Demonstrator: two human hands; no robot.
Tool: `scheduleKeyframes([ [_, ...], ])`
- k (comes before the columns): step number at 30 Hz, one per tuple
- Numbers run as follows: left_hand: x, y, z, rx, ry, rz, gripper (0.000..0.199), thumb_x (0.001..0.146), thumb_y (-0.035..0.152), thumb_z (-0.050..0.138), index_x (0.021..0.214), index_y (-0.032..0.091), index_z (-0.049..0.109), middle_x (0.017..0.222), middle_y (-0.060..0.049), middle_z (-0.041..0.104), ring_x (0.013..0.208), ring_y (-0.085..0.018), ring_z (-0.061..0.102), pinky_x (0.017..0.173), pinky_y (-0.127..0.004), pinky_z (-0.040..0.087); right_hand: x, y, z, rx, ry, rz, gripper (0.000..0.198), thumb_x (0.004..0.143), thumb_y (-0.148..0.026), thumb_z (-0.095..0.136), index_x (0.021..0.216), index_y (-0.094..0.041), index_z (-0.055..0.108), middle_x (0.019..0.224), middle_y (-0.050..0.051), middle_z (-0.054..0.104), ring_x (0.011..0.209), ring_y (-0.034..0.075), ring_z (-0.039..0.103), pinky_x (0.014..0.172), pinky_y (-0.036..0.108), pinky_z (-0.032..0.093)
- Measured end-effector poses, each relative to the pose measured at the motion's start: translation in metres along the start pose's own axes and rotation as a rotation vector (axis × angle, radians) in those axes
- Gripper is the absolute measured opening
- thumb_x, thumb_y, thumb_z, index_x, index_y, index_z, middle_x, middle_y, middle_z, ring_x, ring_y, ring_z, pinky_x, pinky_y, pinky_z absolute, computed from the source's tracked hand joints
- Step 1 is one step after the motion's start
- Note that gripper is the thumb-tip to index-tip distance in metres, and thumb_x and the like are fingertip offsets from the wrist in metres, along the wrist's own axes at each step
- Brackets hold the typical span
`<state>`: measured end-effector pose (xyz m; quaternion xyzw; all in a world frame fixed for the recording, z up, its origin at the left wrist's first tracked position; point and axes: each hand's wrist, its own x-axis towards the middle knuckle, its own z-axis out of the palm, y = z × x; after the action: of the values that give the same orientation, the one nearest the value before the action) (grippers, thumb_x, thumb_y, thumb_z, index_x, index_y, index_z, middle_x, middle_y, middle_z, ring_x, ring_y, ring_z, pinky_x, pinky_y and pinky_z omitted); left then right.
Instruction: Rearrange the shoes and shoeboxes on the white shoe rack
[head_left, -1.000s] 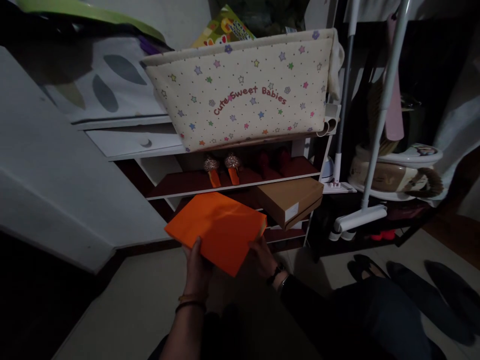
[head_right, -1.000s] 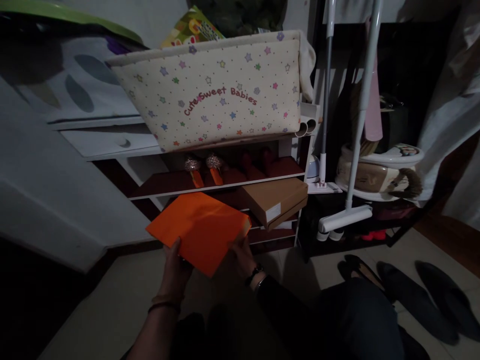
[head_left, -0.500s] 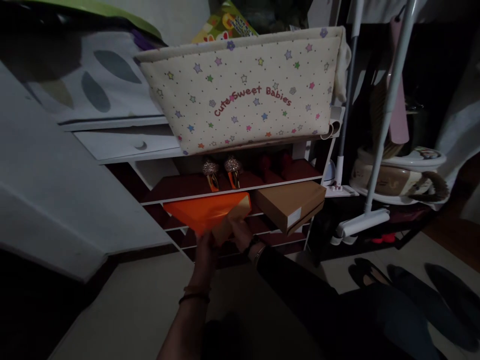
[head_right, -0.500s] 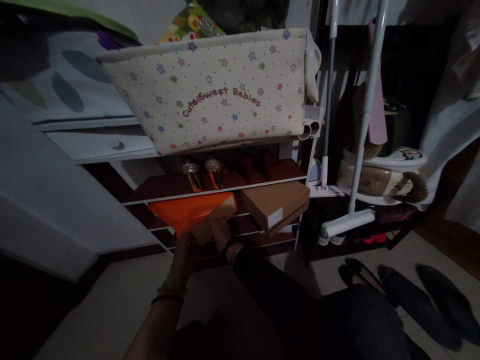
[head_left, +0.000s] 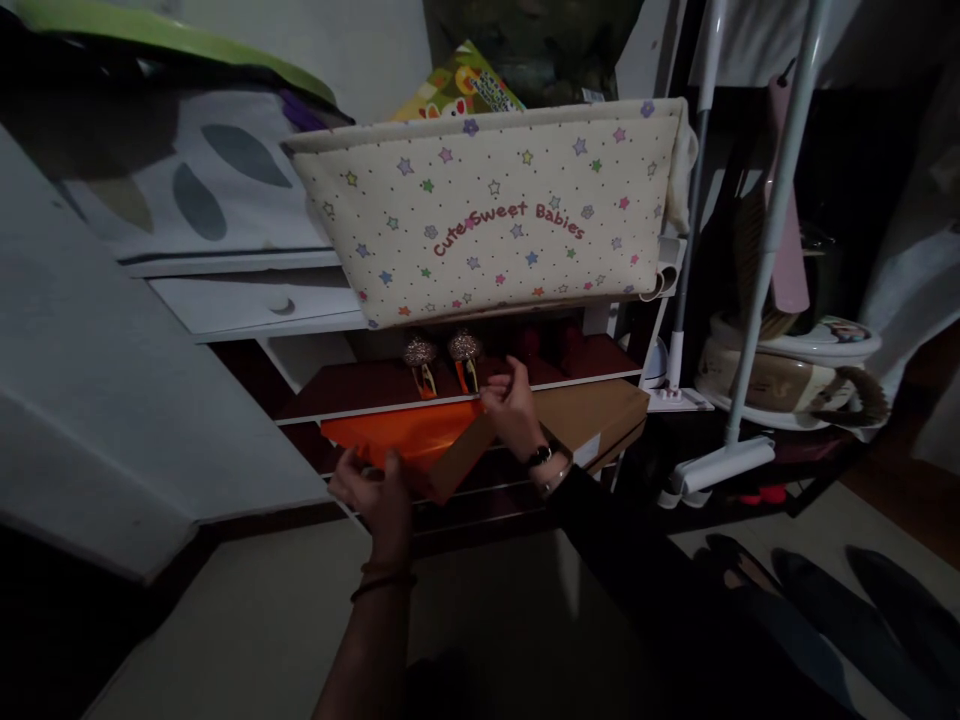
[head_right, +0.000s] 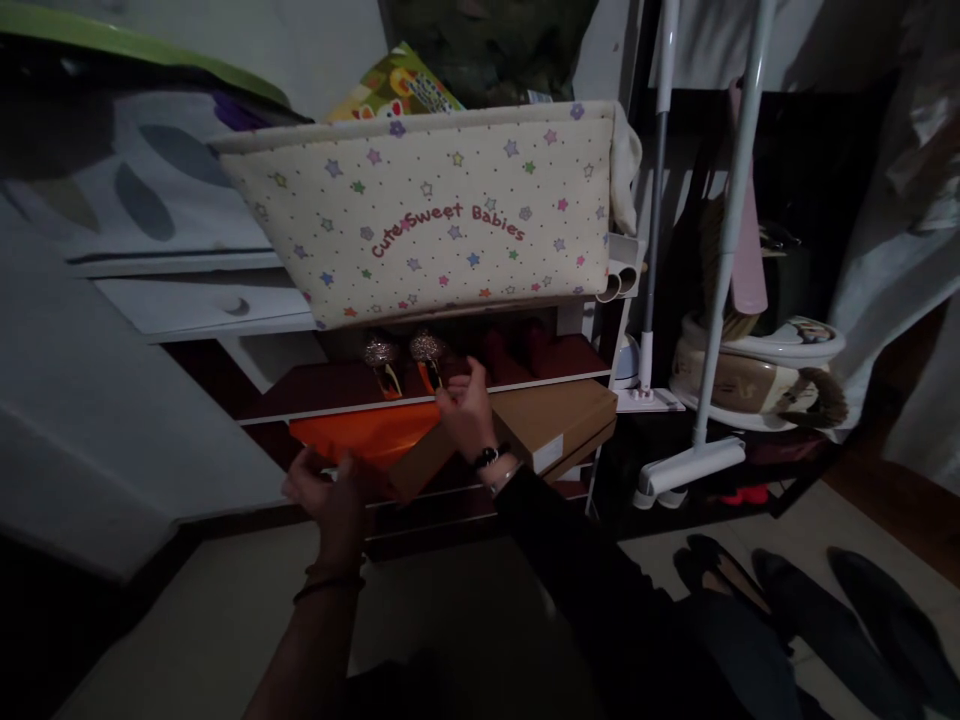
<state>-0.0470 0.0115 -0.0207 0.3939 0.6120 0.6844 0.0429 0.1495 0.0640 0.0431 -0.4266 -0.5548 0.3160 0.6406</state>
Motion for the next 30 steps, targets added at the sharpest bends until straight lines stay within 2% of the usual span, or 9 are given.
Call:
scheduleKeyframes([
  [1, 0.007, 0.011, 0.007, 0.014, 0.012, 0.06, 0.055, 0.082, 0.044, 0.07, 0.129, 0.021, 0.055, 0.131, -0.012, 0.046, 0.125, -0.027, 0.052, 0.115, -0.047, 0.042, 0.015, -0.007, 0.003, -0.043, 0.003, 0.036, 0.081, 0.085, -0.031, 0.07, 0.155, -0.016, 0.033, 0.11, 0.009, 0.069, 0.095, 0.022, 0.071, 0.087, 0.037, 0.06],
  [4, 0.037, 0.049, 0.037, 0.01, -0.162, 0.205, 0.073, 0.076, 0.043, 0.078, 0.139, 0.017, 0.051, 0.133, -0.016, 0.05, 0.119, -0.029, 0.057, 0.109, -0.047, 0.048, 0.045, -0.02, 0.014, -0.28, -0.061, 0.064, 0.098, 0.079, -0.036, 0.08, 0.157, -0.013, 0.025, 0.118, 0.015, 0.07, 0.109, 0.028, 0.07, 0.095, 0.042, 0.058],
  [6, 0.061, 0.071, 0.061, 0.07, -0.272, 0.273, 0.09, 0.07, 0.041, 0.084, 0.146, 0.014, 0.044, 0.134, -0.019, 0.051, 0.128, -0.034, 0.053, 0.112, -0.049, 0.046, 0.052, -0.025, 0.02, -0.433, -0.119, 0.034, 0.095, 0.081, -0.032, 0.08, 0.156, -0.013, 0.025, 0.129, 0.019, 0.067, 0.118, 0.03, 0.068, 0.1, 0.042, 0.056],
  [11, 0.107, 0.09, 0.095, 0.203, -0.389, 0.231, 0.059, 0.069, 0.024, 0.08, 0.123, 0.013, 0.059, 0.122, -0.017, 0.057, 0.13, -0.037, 0.054, 0.116, -0.054, 0.041, 0.052, -0.037, 0.02, -0.674, -0.302, -0.075, 0.066, 0.093, -0.024, 0.065, 0.151, -0.018, 0.034, 0.127, 0.015, 0.069, 0.115, 0.029, 0.069, 0.094, 0.037, 0.056],
  [15, 0.126, 0.074, 0.079, 0.063, -0.374, 0.248, 0.065, 0.067, 0.022, 0.081, 0.126, 0.017, 0.054, 0.121, -0.011, 0.063, 0.122, -0.03, 0.061, 0.113, -0.048, 0.046, 0.054, -0.046, 0.01, -0.915, -0.414, -0.263, 0.071, 0.095, -0.019, 0.057, 0.16, -0.028, 0.03, 0.134, 0.014, 0.064, 0.12, 0.031, 0.063, 0.098, 0.042, 0.053],
  [20, 0.121, 0.044, 0.034, 0.207, -0.1, -0.044, 0.069, 0.061, 0.041, 0.09, 0.113, 0.016, 0.052, 0.111, -0.011, 0.066, 0.107, -0.031, 0.066, 0.101, -0.051, 0.053, 0.052, -0.045, 0.003, -1.143, -0.46, -0.498, 0.074, 0.101, -0.011, 0.038, 0.164, -0.048, 0.025, 0.136, 0.011, 0.061, 0.125, 0.031, 0.054, 0.109, 0.055, 0.041],
  [23, 0.106, 0.033, 0.023, 0.327, -0.045, -0.139, 0.069, 0.054, 0.047, 0.093, 0.101, 0.018, 0.052, 0.106, -0.012, 0.065, 0.109, -0.036, 0.065, 0.103, -0.056, 0.05, 0.042, -0.034, 0.002, -1.191, -0.426, -0.446, 0.068, 0.104, -0.014, 0.032, 0.164, -0.045, 0.027, 0.138, 0.013, 0.06, 0.129, 0.031, 0.052, 0.115, 0.06, 0.033],
  [26, 0.094, 0.033, 0.024, 0.319, -0.04, -0.128, 0.072, 0.053, 0.046, 0.093, 0.105, 0.016, 0.054, 0.114, -0.015, 0.065, 0.115, -0.037, 0.062, 0.107, -0.055, 0.048, 0.026, -0.027, -0.005, -1.158, -0.37, -0.33, 0.066, 0.104, -0.014, 0.033, 0.166, -0.033, 0.028, 0.148, 0.019, 0.055, 0.141, 0.033, 0.045, 0.118, 0.058, 0.033],
  [30, 0.08, 0.052, 0.029, 0.32, 0.06, 0.069, 0.09, 0.058, 0.043, 0.09, 0.131, 0.011, 0.049, 0.143, -0.024, 0.049, 0.14, -0.043, 0.043, 0.12, -0.06, 0.029, 0.01, -0.033, -0.037, -0.93, -0.321, -0.479, 0.069, 0.098, -0.008, 0.04, 0.166, -0.019, 0.032, 0.162, 0.019, 0.041, 0.152, 0.03, 0.033, 0.12, 0.043, 0.035],
])
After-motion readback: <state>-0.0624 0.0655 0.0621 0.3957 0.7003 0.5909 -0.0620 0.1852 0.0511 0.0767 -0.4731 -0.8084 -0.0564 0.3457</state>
